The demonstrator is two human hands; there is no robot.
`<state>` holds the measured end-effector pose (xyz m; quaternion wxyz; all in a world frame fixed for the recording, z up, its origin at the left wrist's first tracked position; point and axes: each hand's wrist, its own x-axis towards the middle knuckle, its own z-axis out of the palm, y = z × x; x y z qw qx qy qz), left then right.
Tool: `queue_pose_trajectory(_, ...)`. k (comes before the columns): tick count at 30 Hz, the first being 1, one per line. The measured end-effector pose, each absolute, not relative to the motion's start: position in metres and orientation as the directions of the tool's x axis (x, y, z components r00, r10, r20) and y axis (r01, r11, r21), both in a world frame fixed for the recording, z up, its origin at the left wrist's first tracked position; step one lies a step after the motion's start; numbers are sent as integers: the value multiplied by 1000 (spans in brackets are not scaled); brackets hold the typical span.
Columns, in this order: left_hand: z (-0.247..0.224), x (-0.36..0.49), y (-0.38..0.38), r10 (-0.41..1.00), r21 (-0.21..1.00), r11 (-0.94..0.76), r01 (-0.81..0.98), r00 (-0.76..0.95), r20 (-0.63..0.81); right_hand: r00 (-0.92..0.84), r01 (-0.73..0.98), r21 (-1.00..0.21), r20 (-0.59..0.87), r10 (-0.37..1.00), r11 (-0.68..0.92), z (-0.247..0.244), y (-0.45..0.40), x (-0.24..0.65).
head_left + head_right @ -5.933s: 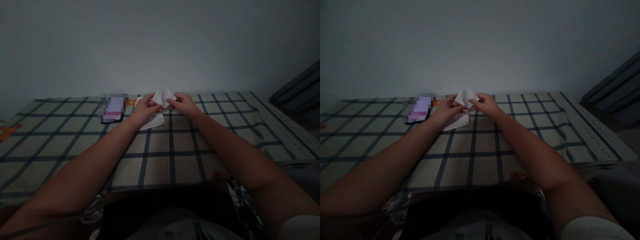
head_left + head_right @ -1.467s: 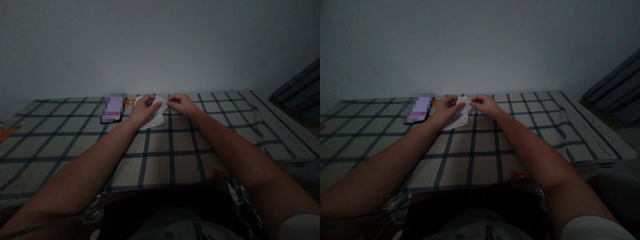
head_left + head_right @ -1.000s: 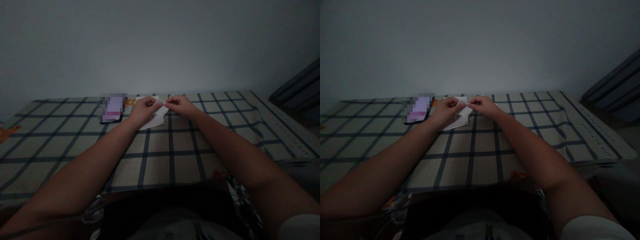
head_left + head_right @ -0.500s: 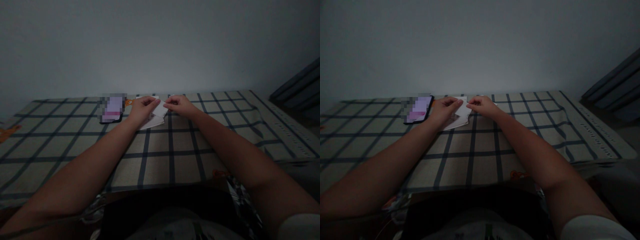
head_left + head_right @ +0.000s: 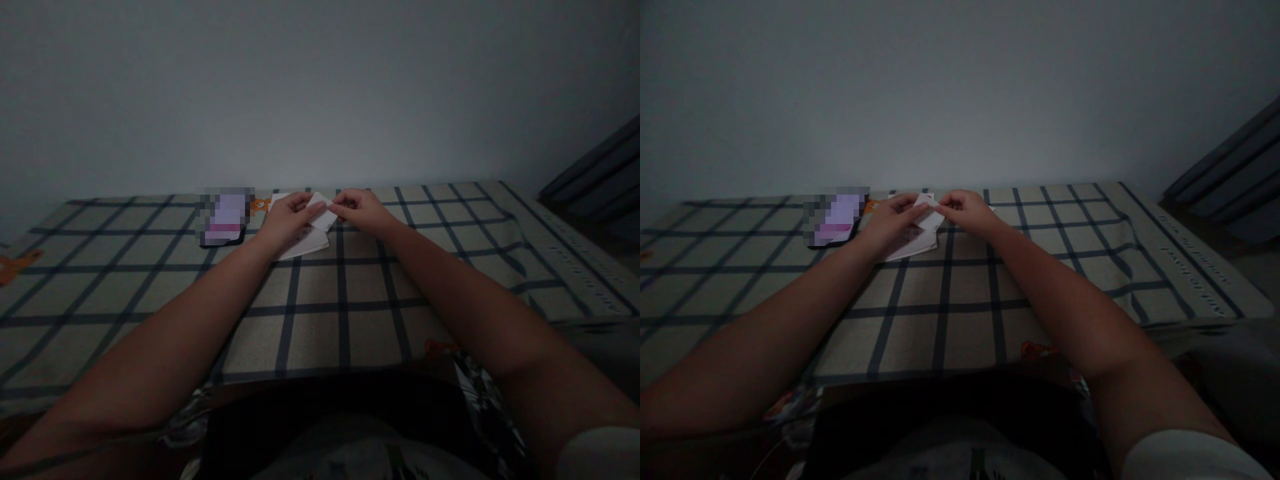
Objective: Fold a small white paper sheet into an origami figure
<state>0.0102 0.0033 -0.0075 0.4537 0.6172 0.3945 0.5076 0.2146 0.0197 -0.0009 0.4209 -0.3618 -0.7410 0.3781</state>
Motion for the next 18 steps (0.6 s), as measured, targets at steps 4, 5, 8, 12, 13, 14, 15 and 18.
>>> queue_pose_trajectory(4,-10,6,5,949,955,-258,148,225,221,-326,206,-884,342,881,419,1,19,214)
queue_pose_trajectory(5,-10,5,5,945,945,-276,173,225,235,-332,196,-890,335,882,411,1,19,214)
queue_pose_trajectory(8,-9,3,5,934,920,-323,223,232,271,-393,166,-909,294,871,382,1,18,214)
queue_pose_trajectory(12,-7,3,4,945,917,-309,253,194,264,-415,167,-913,277,866,372,0,18,213)
queue_pose_trajectory(13,-6,4,3,950,931,-288,223,189,248,-400,165,-913,283,872,373,0,19,213)
queue_pose_trajectory(14,-6,5,3,955,949,-260,178,189,227,-385,163,-914,289,877,373,0,19,213)
queue_pose_trajectory(15,-6,6,2,961,966,-223,132,196,195,-370,159,-914,294,881,372,0,19,213)
queue_pose_trajectory(18,-5,8,1,973,990,-105,94,217,83,-324,137,-922,304,896,363,1,18,212)
